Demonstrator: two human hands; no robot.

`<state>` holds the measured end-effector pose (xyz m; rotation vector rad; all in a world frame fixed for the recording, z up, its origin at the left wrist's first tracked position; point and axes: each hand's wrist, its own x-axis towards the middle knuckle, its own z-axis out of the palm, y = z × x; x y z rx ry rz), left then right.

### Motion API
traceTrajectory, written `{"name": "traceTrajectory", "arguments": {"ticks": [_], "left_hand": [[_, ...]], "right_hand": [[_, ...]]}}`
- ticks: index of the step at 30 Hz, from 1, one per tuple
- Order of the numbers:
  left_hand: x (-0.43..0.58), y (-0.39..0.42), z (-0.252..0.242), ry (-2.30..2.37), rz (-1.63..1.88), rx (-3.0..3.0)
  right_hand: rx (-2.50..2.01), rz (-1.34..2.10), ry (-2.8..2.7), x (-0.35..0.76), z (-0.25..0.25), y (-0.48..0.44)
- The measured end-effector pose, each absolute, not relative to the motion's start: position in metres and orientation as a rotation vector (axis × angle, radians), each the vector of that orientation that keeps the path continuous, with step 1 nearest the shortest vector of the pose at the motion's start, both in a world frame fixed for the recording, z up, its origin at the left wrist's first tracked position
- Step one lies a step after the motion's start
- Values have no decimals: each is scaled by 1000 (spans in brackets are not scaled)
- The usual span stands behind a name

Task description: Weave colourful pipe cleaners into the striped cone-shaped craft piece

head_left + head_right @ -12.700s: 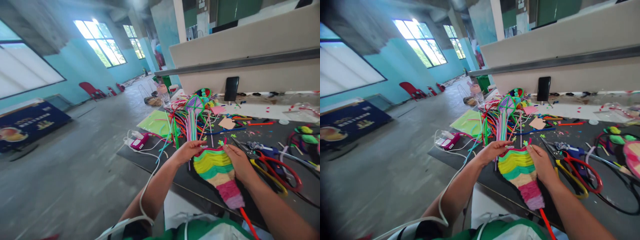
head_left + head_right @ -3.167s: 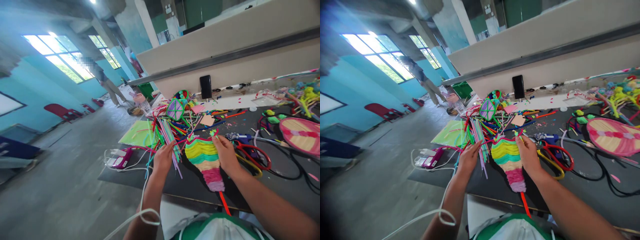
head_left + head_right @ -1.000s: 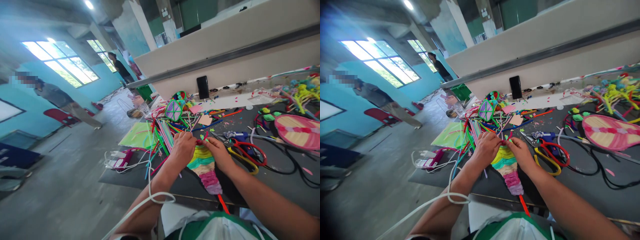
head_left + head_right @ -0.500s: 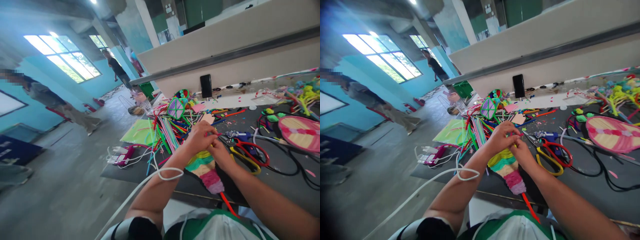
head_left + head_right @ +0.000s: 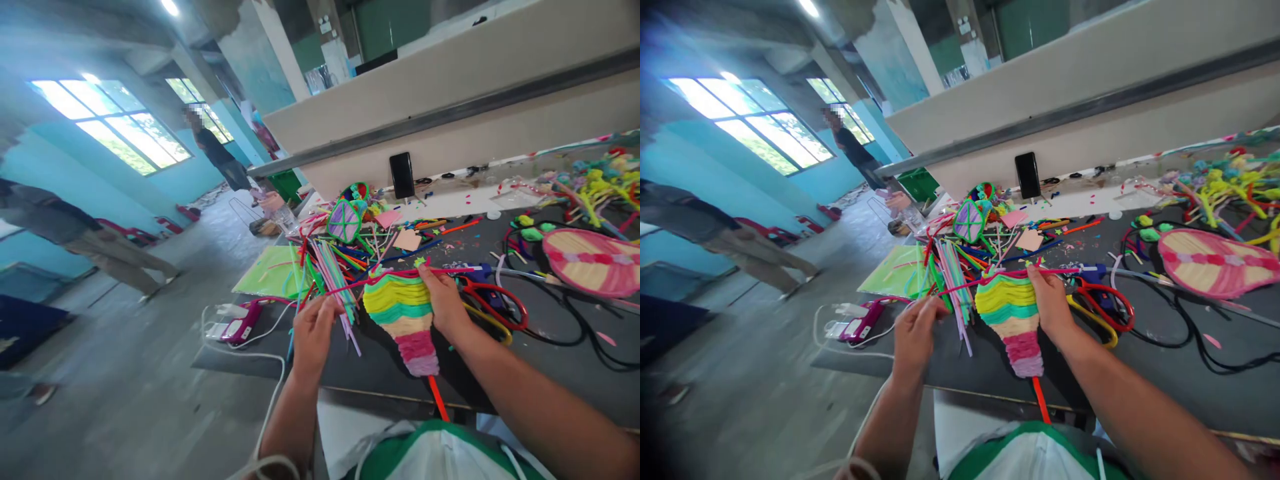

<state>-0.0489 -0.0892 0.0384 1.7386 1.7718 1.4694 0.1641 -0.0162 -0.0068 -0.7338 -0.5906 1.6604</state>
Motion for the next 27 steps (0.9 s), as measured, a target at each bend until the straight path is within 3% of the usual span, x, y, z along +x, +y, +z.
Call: {"name": "traceTrajectory", "arguments": {"ticks": [3, 8, 14, 17, 22, 27], "left_hand": [[-62, -93, 14, 1783, 1122, 1418], [-56, -58, -8, 1506, 1529, 1239], [-43, -9, 0, 1204, 1504, 1280], [-35, 1, 3, 1070, 1420, 1233], [-29, 8, -7, 1017, 1390, 1214], [-32, 18, -19, 1092, 1370, 1306]], "right_hand": [[-741, 1641, -630, 162, -13, -16], [-948, 1469, -984, 163, -28, -10], [-1259, 387, -1794, 171, -19, -7], [-1254, 88, -1875, 176, -10, -9], [-1284, -6, -1811, 185, -11, 2], [-1154, 220, -1680, 183, -11, 16]]}}
